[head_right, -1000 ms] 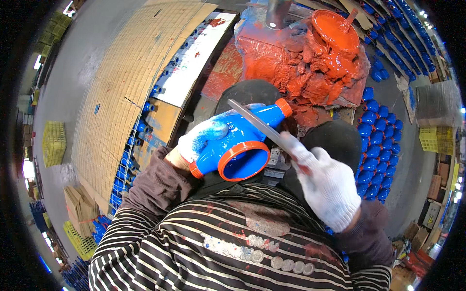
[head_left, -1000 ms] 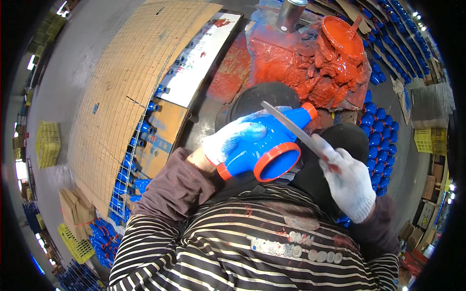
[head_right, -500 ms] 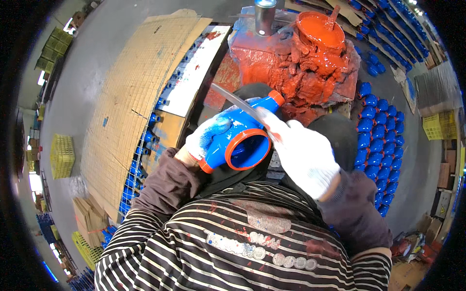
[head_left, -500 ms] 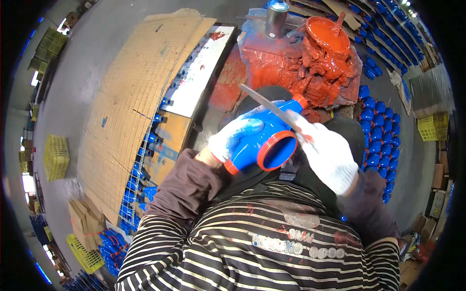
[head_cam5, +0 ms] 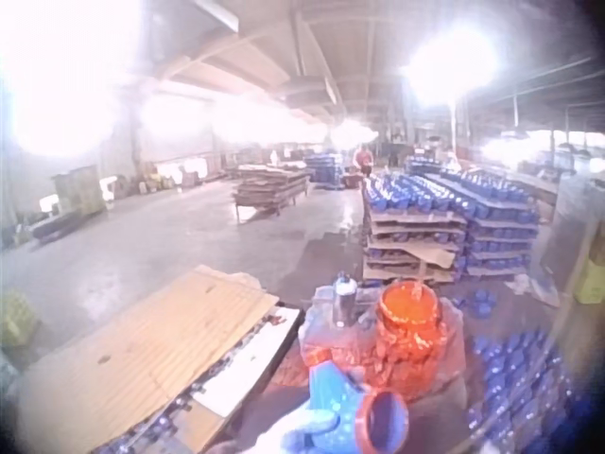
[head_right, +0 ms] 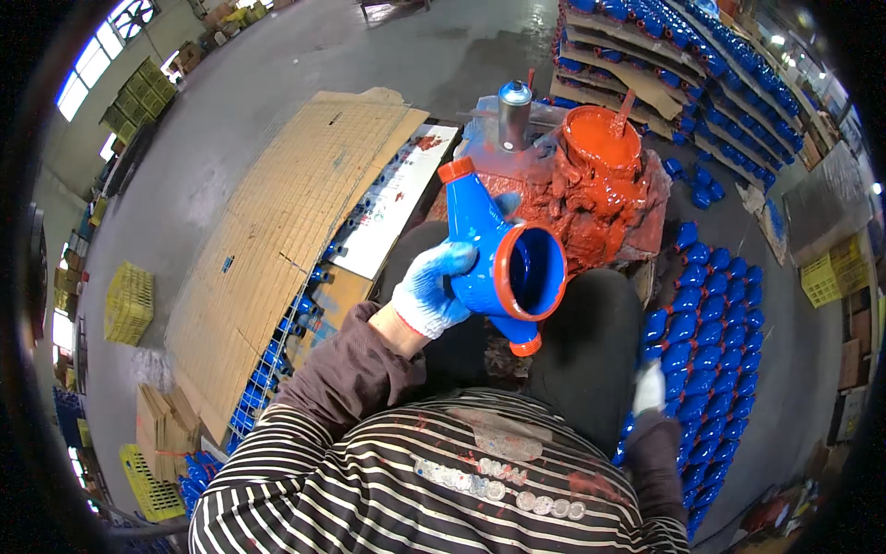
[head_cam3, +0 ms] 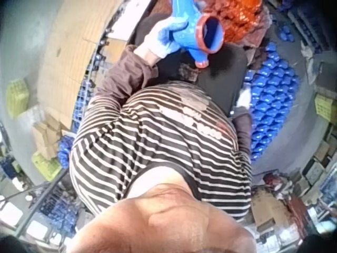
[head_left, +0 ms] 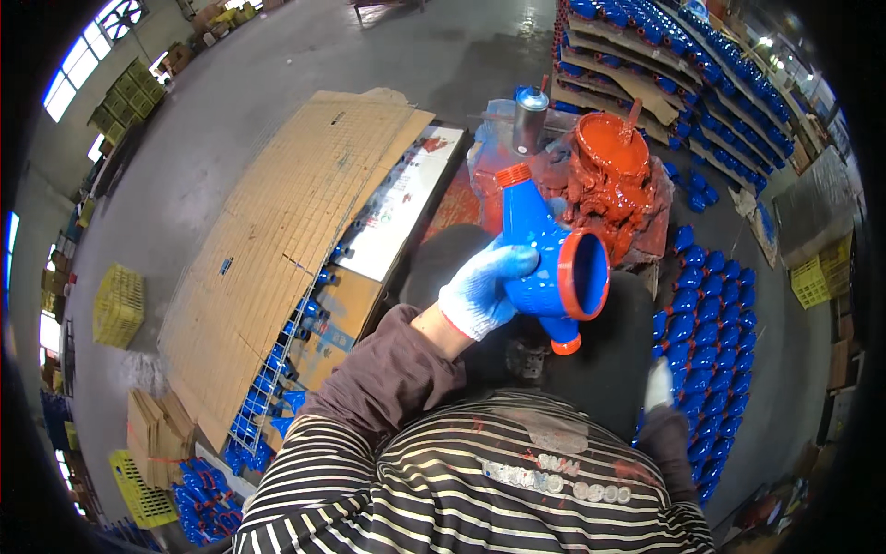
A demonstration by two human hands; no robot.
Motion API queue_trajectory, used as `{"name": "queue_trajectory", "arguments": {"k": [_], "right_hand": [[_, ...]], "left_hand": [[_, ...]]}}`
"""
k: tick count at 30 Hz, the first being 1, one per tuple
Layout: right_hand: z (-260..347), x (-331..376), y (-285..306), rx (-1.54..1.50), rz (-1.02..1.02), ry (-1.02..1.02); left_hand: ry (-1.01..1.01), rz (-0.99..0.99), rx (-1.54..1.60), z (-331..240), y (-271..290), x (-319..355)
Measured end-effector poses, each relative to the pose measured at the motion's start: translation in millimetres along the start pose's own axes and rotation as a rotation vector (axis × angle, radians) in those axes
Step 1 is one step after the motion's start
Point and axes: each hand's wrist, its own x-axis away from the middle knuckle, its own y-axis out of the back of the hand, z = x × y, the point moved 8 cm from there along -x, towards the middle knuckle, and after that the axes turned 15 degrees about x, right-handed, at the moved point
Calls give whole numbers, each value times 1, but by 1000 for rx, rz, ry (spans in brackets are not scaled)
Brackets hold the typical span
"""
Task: The person paints blue industrial housings with red paint using a hand brush.
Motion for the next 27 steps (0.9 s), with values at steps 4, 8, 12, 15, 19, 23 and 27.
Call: {"name": "queue_trajectory", "arguments": {"k": [4, 8, 12, 15, 19, 23, 27], "right_hand": [[-29, 45, -113, 310, 319, 63], [-18, 17, -73, 219, 271, 136], [62, -65, 89, -254, -168, 226], [167, -107, 193, -664, -344, 508], [334, -136, 234, -573, -223, 790], [449, -152, 234, -311, -522, 812], [497, -182, 200, -447, -491, 722]], "left_hand": [[-50, -289, 31, 2, 23, -11], [-153, -167, 249, -38, 10, -39], [-323, 283, 154, -126, -33, -78], [-666, -75, -346, -186, -6, -84], [-511, -161, 50, -194, 42, -84], [-582, -180, -73, -211, 51, -88], [-723, -69, -177, -235, 36, -91]]}}
